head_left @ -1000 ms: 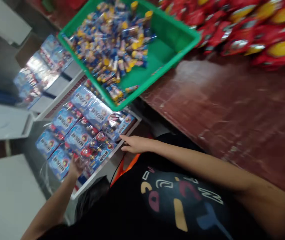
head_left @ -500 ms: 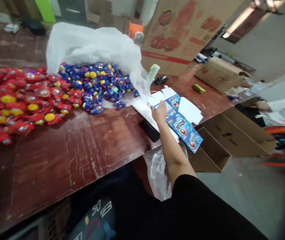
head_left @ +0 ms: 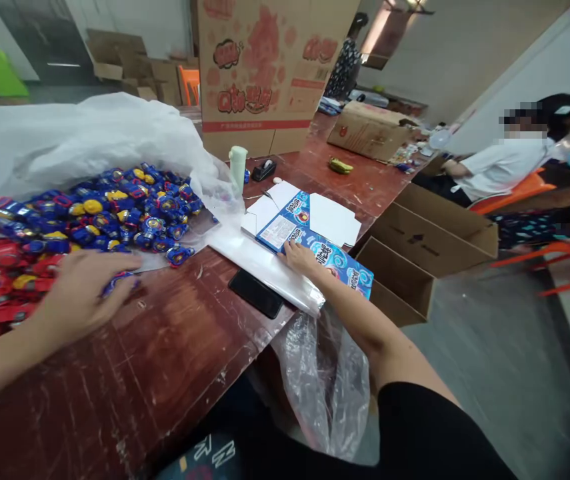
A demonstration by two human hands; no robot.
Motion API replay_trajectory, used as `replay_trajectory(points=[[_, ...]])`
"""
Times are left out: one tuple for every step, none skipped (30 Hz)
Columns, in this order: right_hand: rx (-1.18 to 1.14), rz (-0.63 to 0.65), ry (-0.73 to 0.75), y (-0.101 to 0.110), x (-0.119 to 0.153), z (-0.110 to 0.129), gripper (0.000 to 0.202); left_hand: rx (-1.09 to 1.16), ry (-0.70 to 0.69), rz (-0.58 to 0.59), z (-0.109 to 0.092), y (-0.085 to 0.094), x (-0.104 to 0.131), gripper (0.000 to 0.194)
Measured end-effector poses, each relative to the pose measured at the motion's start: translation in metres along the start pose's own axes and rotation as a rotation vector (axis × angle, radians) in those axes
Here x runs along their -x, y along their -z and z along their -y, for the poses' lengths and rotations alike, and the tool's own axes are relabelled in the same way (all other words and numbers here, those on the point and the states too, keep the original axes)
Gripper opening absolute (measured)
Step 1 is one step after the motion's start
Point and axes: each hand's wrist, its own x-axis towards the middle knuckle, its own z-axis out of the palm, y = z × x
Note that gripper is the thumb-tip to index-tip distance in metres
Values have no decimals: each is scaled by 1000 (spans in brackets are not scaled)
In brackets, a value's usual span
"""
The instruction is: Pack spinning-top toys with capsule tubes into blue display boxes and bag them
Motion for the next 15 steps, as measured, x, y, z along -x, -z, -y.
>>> replay_trajectory(points=[[-7,3,-5,5,-1,-1,52,-26,-101,43,-2,-21,-24,25],[-15,4,-12,12,-2,-3,50,-35,-185,96,-7,-42,-46,28],[-20,2,-25,20,-4,-7,49,-35,-257,159,-14,-63,-64,30],[-24,-7,-46,31,-5,-13,48,-36,-318,224,-22,-83,-80,32],[-23,-25,-75,44,-6,-19,48,-43,-369,285,-30,-100,-92,32],[-17,-54,-112,58,-6,-27,50,-56,-415,340,-39,-116,-101,31],[-8,-90,-153,73,-6,-36,52,-73,-454,386,-47,-130,-108,30],[3,-132,-194,88,-4,-44,52,-91,-481,421,-54,-142,-114,30],[14,-176,-235,103,-2,-52,52,-107,-493,447,-60,-153,-119,31],[25,-222,-276,117,1,-60,52,-120,-493,469,-65,-163,-123,32],[34,-267,-316,130,4,-66,51,-122,-488,482,-69,-173,-127,34],[40,-310,-353,142,6,-72,51,-114,-485,490,-73,-181,-132,38],[44,-351,-385,153,8,-76,51,-87,-476,495,-76,-190,-136,42],[48,-388,-411,163,9,-78,50,-49,-461,497,-79,-199,-141,47],[51,-419,-429,173,11,-80,49,-10,-437,498,-82,-207,-145,51]])
